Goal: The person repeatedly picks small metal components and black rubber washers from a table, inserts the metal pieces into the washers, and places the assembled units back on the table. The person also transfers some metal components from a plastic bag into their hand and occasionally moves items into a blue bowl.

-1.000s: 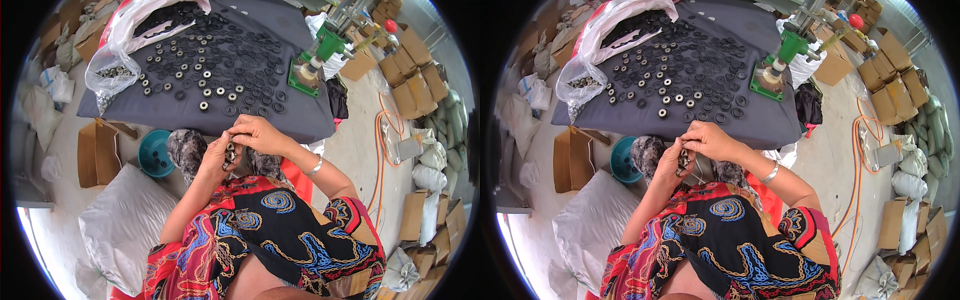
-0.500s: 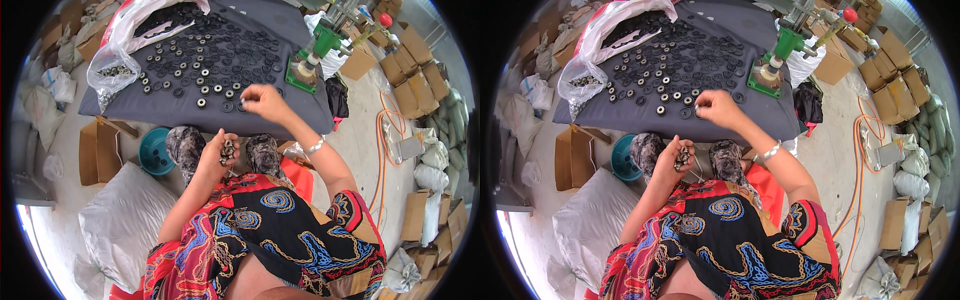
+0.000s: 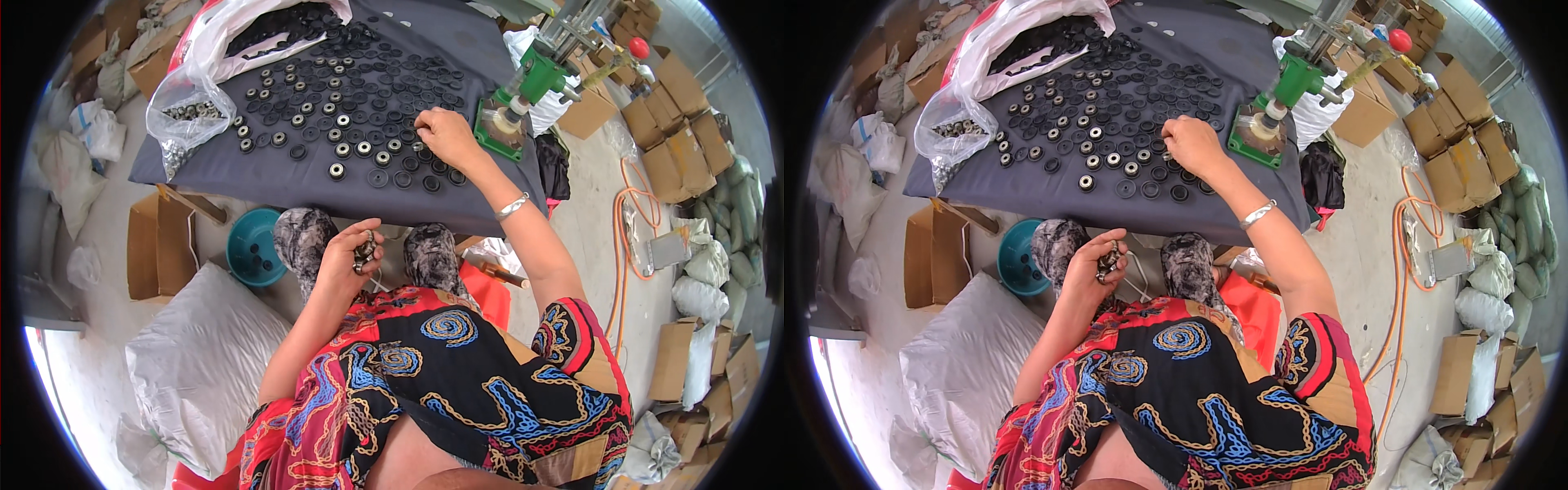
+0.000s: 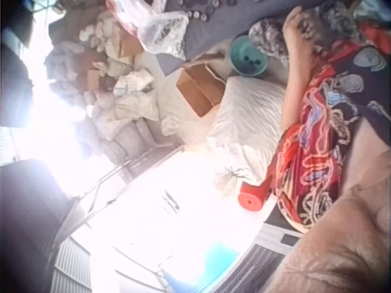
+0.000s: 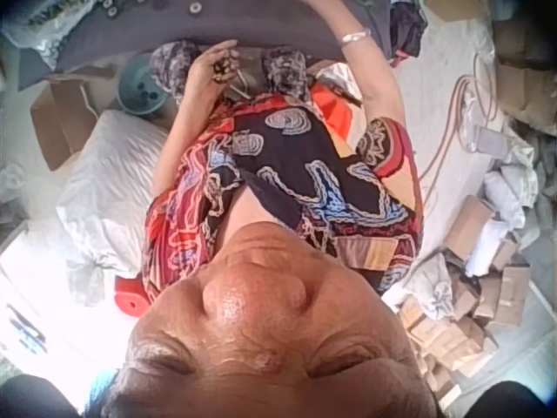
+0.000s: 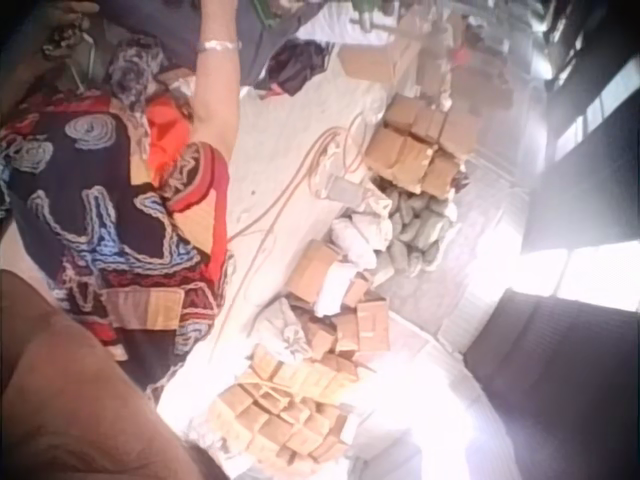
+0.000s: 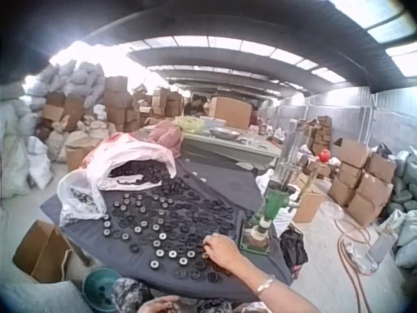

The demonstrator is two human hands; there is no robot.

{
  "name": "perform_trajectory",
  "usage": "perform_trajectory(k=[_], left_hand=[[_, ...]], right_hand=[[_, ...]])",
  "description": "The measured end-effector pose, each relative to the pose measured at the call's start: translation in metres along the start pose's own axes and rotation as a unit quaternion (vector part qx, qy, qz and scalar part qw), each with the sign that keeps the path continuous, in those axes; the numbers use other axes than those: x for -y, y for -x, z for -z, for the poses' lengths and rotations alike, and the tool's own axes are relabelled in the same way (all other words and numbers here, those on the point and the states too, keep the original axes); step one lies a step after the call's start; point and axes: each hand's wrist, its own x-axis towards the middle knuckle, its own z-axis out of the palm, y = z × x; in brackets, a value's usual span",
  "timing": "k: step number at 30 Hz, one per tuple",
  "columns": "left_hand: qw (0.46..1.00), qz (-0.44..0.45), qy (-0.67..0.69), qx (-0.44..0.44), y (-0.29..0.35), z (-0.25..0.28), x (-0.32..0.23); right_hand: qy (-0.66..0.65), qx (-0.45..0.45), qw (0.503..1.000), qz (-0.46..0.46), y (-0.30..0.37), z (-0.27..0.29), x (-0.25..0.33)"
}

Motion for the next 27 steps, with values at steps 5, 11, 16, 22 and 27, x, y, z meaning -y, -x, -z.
perform_trajectory(k=[5,11,16,22,27], left_hand=[[1.000,0.003,-0.012,0.011,-0.006,0.001,0.002],[1.000,0.001,-0.014,0.013,-0.008,0.001,0.000],[1.000,-0.011,-0.001,0.002,-0.004,0.006,-0.001],[1.000,-0.010,-0.008,-0.005,-0.001,0.002,-0.005],[1.000,-0.016,-0.004,-0.013,0.000,0.002,-0.008]], right_hand=[[0.060,0.111,0.991,-0.047,0.004,-0.002,0.008],[0.101,0.106,0.988,-0.049,0.000,-0.020,0.005],[0.045,0.027,0.999,-0.014,0.000,-0.018,0.001],[0.002,0.026,1.000,0.017,-0.011,-0.027,-0.002],[0.053,0.026,0.998,0.022,-0.011,-0.034,-0.003]])
